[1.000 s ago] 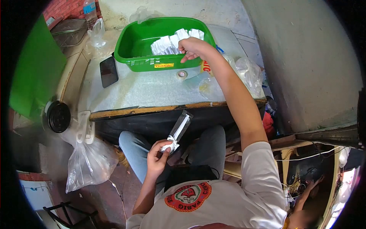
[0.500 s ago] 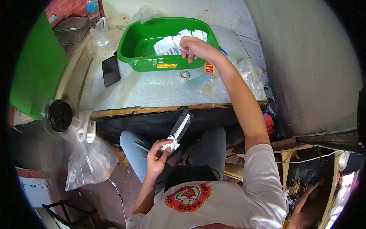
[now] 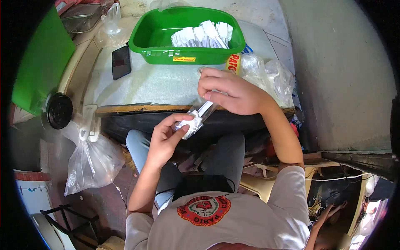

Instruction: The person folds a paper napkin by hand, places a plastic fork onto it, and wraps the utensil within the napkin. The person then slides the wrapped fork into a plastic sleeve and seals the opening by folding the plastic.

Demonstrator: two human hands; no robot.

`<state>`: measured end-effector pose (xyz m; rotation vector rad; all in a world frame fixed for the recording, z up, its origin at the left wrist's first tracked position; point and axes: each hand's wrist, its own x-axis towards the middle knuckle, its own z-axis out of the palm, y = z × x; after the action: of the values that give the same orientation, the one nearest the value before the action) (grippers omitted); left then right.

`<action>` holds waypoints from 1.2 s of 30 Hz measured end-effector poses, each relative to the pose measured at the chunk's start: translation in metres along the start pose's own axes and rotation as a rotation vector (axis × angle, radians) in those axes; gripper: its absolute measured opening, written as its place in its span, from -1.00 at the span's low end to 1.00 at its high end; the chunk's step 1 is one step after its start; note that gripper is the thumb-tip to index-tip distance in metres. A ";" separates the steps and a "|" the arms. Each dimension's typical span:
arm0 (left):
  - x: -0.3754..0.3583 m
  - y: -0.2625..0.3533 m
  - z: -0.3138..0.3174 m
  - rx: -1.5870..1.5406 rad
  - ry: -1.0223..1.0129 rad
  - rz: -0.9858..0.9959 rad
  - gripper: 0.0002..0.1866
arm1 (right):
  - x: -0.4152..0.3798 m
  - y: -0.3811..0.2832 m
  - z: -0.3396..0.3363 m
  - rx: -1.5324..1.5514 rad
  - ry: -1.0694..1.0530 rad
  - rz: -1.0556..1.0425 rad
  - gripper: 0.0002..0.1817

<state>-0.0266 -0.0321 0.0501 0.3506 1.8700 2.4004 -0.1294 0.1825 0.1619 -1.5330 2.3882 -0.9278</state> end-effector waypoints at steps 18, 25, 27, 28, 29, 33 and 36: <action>0.002 0.007 0.013 -0.050 -0.010 0.023 -0.73 | -0.018 -0.017 0.029 -0.305 0.045 0.018 -0.93; 0.002 0.006 0.013 -0.019 0.003 0.041 -0.73 | -0.020 -0.021 0.033 -0.484 0.116 0.026 -0.89; 0.002 0.005 0.013 -0.020 0.005 0.044 -0.73 | -0.020 -0.021 0.035 -0.499 0.123 0.024 -0.89; 0.002 0.005 0.014 -0.021 0.006 0.047 -0.73 | -0.020 -0.020 0.035 -0.508 0.133 0.018 -0.89; 0.002 0.005 0.014 -0.021 0.006 0.047 -0.73 | -0.021 -0.019 0.036 -0.516 0.143 0.013 -0.89; 0.002 0.005 0.014 -0.018 0.001 0.039 -0.72 | -0.022 -0.018 0.038 -0.523 0.144 0.020 -0.89; 0.002 0.006 0.015 -0.024 0.016 0.034 -0.72 | -0.021 -0.017 0.039 -0.541 0.164 0.017 -0.90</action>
<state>-0.0243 -0.0187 0.0595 0.3664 1.8554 2.4521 -0.0890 0.1797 0.1369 -1.6413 2.9348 -0.4292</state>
